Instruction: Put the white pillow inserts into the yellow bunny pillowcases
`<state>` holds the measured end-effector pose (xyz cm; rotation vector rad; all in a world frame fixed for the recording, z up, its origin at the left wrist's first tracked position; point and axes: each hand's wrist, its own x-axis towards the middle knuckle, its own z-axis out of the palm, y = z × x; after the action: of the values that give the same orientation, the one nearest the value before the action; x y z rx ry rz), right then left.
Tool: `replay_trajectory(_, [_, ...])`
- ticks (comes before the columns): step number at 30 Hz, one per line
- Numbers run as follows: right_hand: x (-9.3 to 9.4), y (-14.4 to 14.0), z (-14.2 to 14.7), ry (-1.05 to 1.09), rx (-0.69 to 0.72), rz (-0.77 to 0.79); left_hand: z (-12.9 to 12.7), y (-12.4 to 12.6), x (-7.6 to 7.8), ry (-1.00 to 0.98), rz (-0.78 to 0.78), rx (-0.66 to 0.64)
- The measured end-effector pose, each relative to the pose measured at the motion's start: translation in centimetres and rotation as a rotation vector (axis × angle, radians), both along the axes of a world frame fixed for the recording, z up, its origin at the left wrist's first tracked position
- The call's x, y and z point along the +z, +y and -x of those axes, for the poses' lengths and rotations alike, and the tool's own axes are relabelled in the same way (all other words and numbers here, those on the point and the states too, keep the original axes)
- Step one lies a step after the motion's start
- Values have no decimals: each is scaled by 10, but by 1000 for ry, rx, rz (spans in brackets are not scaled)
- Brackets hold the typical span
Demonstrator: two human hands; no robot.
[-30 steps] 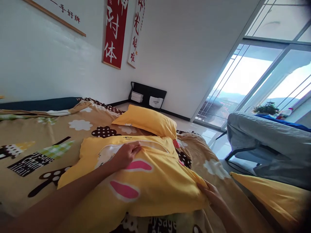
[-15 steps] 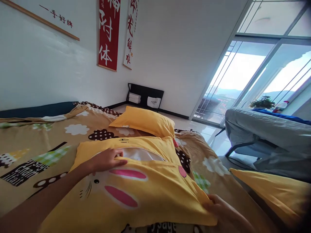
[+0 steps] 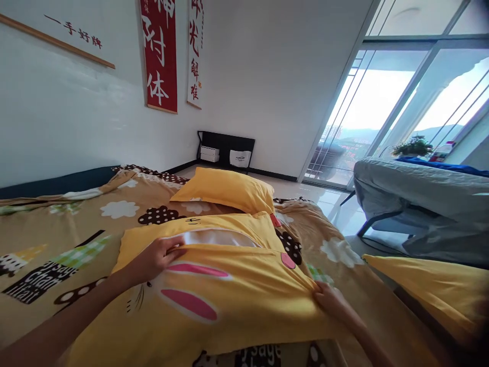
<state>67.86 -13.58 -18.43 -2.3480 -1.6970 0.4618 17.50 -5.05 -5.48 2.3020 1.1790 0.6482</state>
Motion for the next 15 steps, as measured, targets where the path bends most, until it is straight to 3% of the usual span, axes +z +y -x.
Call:
replay_trajectory(6, [7, 1, -13, 58, 35, -18, 5, -10, -6, 65, -31, 59])
replay_trajectory(10, [24, 12, 8, 493, 36, -141, -8, -17, -3, 119, -44, 39])
replay_trajectory(15, [19, 15, 38, 777, 67, 3, -13, -16, -7, 102, -41, 32])
